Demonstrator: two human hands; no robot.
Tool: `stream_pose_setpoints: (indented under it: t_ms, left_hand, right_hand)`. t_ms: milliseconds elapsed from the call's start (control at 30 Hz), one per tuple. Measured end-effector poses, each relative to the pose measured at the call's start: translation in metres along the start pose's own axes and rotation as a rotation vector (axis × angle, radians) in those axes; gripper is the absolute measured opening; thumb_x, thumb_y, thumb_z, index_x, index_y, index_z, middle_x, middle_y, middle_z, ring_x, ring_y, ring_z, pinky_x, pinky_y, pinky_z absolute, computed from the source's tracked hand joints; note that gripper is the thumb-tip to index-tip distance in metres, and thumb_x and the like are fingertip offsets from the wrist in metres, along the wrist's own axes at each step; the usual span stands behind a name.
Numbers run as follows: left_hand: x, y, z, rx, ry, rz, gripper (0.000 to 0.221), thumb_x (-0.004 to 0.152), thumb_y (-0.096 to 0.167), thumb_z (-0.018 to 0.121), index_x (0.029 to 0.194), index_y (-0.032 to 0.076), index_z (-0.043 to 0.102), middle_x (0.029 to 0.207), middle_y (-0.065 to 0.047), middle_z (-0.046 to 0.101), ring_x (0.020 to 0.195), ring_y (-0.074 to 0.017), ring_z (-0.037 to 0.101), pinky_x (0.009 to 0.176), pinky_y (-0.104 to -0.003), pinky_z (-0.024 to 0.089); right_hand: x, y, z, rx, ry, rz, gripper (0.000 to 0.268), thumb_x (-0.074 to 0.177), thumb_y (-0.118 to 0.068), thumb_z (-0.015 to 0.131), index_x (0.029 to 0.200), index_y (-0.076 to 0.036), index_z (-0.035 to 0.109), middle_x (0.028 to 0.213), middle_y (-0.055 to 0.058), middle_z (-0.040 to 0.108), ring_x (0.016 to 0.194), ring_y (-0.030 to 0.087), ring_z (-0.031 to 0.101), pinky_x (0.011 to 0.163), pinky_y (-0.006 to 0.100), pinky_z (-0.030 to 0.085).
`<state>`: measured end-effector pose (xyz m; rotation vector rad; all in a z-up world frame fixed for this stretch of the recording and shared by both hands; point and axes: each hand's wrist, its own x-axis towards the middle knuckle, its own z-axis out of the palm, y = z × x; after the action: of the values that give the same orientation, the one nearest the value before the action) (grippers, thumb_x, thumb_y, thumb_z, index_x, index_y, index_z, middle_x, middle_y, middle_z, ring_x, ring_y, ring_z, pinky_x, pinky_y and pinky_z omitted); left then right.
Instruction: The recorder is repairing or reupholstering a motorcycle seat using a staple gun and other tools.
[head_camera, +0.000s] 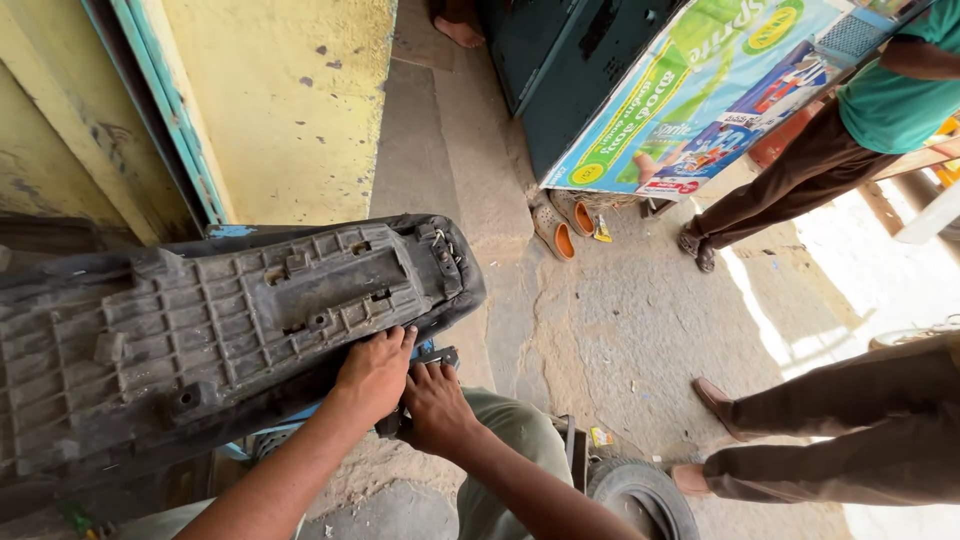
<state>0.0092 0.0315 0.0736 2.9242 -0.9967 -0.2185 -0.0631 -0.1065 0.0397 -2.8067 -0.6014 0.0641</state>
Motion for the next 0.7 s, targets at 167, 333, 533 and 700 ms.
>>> stream_pose_setpoints:
  t_ms: [167,333,533,700]
  left_hand:
    - [0.001,-0.003,0.003,-0.031,-0.038,-0.005,0.069,0.086,0.009,0.062,0.150,0.003,0.040,0.131,-0.014,0.053,0.113,-0.0291,0.059,0.092,-0.039,0.053]
    - [-0.009,-0.001,0.017,-0.006,0.156,-0.005,0.065,0.090,0.010,0.059,0.151,0.004,0.040,0.124,-0.010,0.056,0.114,-0.0274,0.056,0.087,-0.042,0.050]
    - [-0.026,0.009,-0.001,-0.029,0.053,-0.051,0.076,0.087,0.009,0.060,0.157,0.005,0.030,0.123,-0.011,0.051,0.115,-0.0291,0.049,0.092,-0.043,0.042]
    - [-0.040,0.008,-0.010,-0.093,-0.044,-0.087,0.087,0.084,-0.003,0.061,0.162,0.006,0.023,0.134,-0.015,0.048,0.119,-0.0294,0.048,0.099,-0.041,0.041]
  right_hand:
    - [0.001,-0.011,-0.033,0.005,-0.059,-0.003,0.073,0.066,-0.030,0.088,0.124,0.003,0.058,0.118,0.023,0.057,0.114,0.039,0.050,0.099,0.048,0.038]
    - [0.027,0.056,-0.073,0.249,0.144,-0.011,0.037,0.079,-0.027,0.080,0.109,-0.008,0.073,0.111,0.014,0.074,0.099,0.029,0.070,0.088,0.041,0.055]
    - [0.142,0.151,-0.127,0.212,0.345,0.190,0.031,0.094,-0.034,0.067,0.104,-0.007,0.077,0.096,0.013,0.078,0.081,0.026,0.077,0.076,0.039,0.061]
    - [0.221,0.167,-0.127,0.364,0.089,0.430,0.053,0.098,-0.053,0.059,0.121,-0.006,0.069,0.115,0.020,0.074,0.112,0.035,0.070,0.098,0.046,0.054]
